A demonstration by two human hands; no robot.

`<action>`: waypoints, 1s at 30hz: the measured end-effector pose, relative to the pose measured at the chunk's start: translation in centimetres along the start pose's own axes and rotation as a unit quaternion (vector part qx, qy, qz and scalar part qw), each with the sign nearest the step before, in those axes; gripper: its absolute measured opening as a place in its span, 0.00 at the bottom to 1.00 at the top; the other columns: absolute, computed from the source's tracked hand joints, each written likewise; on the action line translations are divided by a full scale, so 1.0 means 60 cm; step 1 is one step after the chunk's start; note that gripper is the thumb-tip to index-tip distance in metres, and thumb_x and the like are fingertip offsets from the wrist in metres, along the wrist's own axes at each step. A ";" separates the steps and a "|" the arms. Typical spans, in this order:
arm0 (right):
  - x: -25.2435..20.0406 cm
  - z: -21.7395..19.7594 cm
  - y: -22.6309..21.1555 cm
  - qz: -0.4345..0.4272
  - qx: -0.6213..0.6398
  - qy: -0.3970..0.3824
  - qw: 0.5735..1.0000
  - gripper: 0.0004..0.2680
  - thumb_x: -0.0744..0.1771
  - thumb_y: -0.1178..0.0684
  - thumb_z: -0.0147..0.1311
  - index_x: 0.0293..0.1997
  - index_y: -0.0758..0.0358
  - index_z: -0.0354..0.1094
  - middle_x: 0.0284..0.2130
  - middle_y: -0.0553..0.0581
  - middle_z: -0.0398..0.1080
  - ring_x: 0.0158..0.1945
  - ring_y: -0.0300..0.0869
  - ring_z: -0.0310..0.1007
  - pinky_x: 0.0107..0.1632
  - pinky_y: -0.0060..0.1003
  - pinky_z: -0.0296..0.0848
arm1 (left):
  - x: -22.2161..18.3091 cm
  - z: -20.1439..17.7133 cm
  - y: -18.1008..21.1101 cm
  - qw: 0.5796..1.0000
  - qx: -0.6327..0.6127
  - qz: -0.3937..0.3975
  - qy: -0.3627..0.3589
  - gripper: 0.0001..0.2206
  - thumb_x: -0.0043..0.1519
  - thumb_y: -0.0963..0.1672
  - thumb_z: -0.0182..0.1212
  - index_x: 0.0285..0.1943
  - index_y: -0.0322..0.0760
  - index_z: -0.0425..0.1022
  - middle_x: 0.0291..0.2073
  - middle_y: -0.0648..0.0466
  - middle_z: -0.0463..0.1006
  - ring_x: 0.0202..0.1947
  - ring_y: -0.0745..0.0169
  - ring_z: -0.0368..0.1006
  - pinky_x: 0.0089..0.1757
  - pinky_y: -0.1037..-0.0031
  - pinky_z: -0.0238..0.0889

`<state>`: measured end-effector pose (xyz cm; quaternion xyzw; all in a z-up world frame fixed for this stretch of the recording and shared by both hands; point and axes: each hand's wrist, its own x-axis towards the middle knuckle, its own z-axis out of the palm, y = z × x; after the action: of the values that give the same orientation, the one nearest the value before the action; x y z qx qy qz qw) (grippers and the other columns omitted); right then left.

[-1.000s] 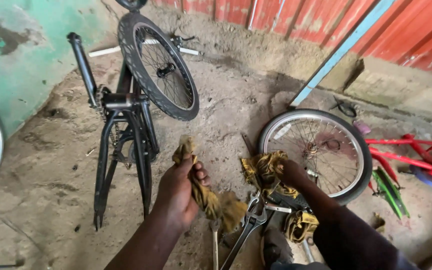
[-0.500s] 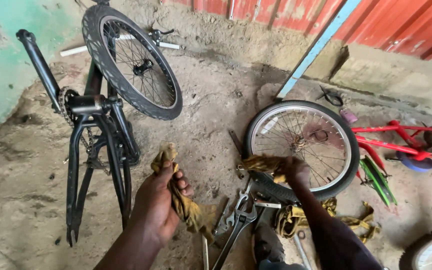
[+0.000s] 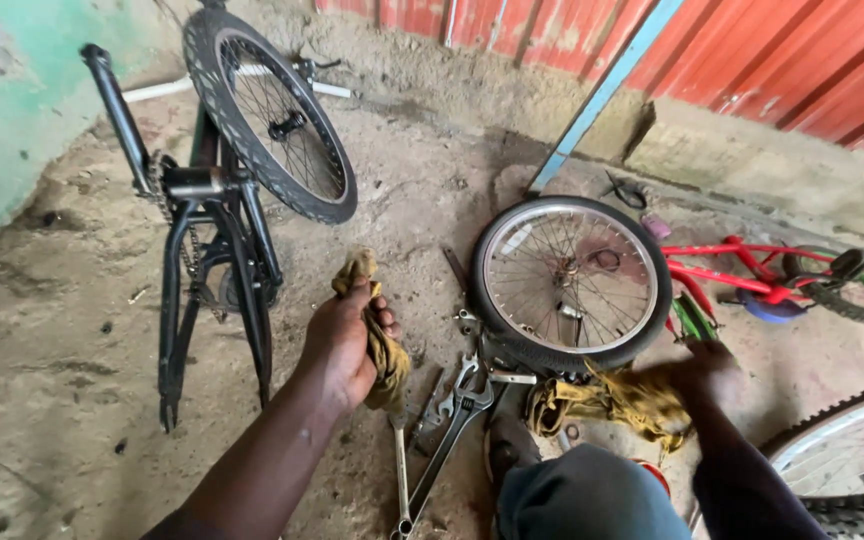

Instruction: Cleaning a bicycle wheel hub with a cloth, applying grease, and installing ball bearings into the hub assembly.

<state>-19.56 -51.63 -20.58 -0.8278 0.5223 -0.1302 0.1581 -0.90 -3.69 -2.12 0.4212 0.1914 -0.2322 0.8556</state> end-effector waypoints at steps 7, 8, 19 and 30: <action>0.077 -0.039 -0.060 -0.139 -0.139 -0.159 0.967 0.25 0.65 0.31 0.58 0.59 0.63 0.78 0.50 0.76 0.80 0.58 0.67 0.76 0.62 0.59 0.72 | 0.020 -0.033 -0.007 1.000 -0.008 0.007 -0.014 0.11 0.72 0.47 0.52 0.42 0.36 0.64 0.27 0.55 0.66 0.24 0.62 0.67 0.26 0.76 0.60; 0.098 -0.037 -0.104 -0.198 -0.067 -0.175 0.962 0.21 0.66 0.32 0.58 0.57 0.57 0.78 0.45 0.69 0.80 0.56 0.64 0.77 0.60 0.59 0.73 | 0.013 -0.032 -0.003 1.000 -0.009 0.003 -0.009 0.11 0.73 0.48 0.50 0.42 0.37 0.64 0.27 0.54 0.66 0.24 0.62 0.67 0.26 0.77 0.60; -0.372 -0.249 -0.592 -0.222 0.309 -0.572 0.727 0.21 0.66 0.65 0.45 0.69 0.69 0.61 0.47 0.63 0.75 0.45 0.51 0.80 0.36 0.34 0.76 | 0.025 -0.092 0.006 0.993 -0.073 -0.034 -0.087 0.20 0.73 0.55 0.47 0.51 0.35 0.70 0.37 0.40 0.77 0.34 0.49 0.76 0.35 0.66 0.67; -0.507 -0.194 -0.645 -0.426 0.113 -0.323 0.837 0.08 0.64 0.47 0.61 0.36 0.60 0.74 0.26 0.53 0.77 0.24 0.41 0.74 0.30 0.38 0.73 | -0.045 -0.131 0.080 0.988 -0.149 -0.039 0.014 0.24 0.75 0.53 0.39 0.58 0.29 0.73 0.42 0.44 0.81 0.37 0.56 0.76 0.43 0.67 0.71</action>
<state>-4.90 -9.86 3.96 -0.9400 0.0189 0.0316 0.3392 -1.43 5.88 -2.17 0.2844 0.2522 -0.2283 0.8963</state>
